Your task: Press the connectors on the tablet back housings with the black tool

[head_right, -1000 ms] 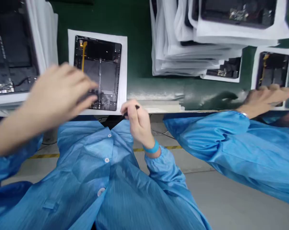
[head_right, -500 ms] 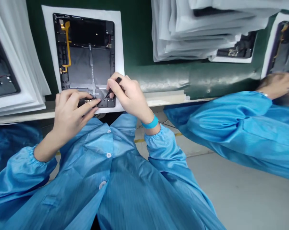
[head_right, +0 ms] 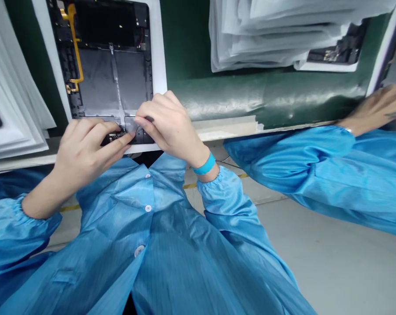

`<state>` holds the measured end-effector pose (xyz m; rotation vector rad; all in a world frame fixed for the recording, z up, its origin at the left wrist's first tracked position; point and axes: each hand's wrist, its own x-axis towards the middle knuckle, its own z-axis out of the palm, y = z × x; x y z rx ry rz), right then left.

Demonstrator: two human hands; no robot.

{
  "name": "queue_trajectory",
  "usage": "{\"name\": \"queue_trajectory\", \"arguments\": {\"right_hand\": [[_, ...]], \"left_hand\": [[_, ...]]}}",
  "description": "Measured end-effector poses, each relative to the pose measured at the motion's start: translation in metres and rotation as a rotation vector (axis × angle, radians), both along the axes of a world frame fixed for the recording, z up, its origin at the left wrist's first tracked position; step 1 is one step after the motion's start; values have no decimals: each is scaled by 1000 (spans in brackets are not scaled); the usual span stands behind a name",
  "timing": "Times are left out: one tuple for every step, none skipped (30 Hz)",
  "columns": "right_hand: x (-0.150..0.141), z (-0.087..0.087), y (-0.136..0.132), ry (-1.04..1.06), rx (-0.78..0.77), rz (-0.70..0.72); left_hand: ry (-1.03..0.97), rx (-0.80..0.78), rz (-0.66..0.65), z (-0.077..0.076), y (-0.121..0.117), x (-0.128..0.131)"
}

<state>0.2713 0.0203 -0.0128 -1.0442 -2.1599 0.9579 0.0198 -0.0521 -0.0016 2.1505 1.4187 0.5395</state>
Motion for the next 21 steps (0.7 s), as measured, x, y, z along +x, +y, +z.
{"name": "queue_trajectory", "arguments": {"right_hand": [[0, 1, 1, -33, 34, 20], [0, 2, 3, -63, 65, 34], [1, 3, 3, -86, 88, 42], [2, 3, 4, -99, 102, 42], [3, 3, 5, -100, 112, 42], [5, 3, 5, -95, 124, 46], [7, 2, 5, -89, 138, 51], [8, 2, 4, -78, 156, 58], [9, 2, 2, -61, 171, 57], [9, 2, 0, -40, 181, 46], [8, 2, -3, -17, 176, 16], [6, 2, -8, 11, 153, -31], [3, 1, -12, 41, 114, -85], [0, 1, -17, 69, 70, -132], [-4, -1, -21, 95, 31, -164], [-7, -3, -25, 121, 8, -174], [-11, -5, -28, 143, -2, -165], [-13, -8, -29, 159, 7, -142], [-16, -11, -30, 171, 25, -116], [-17, -13, -30, 177, 44, -95], [-18, -15, -29, 178, 56, -83]], "left_hand": [[-15, -28, -1, 1, 1, 0], [-22, -48, -5, 1, 3, -1], [-22, -64, -12, 2, 4, -2], [-17, -74, -22, 2, 5, -2], [-14, -77, -30, 2, 5, -3], [-16, -78, -35, 2, 6, -4], [-27, -78, -32, 2, 7, -4], [-48, -82, -27, 3, 7, -5], [-75, -92, -19, 4, 8, -5], [-102, -106, -16, 5, 8, -6], [-121, -123, -23, 6, 9, -8], [-128, -137, -42, 7, 10, -10], [-122, -143, -74, 8, 11, -13], [-104, -136, -114, 8, 12, -16], [-76, -116, -156, 8, 13, -20], [-42, -83, -197, 8, 14, -23], [-4, -41, -233, 8, 15, -26], [34, 2, -263, 7, 16, -29], [72, 40, -288, 7, 16, -31], [106, 70, -305, 7, 16, -32], [134, 92, -319, 7, 17, -33]]}}
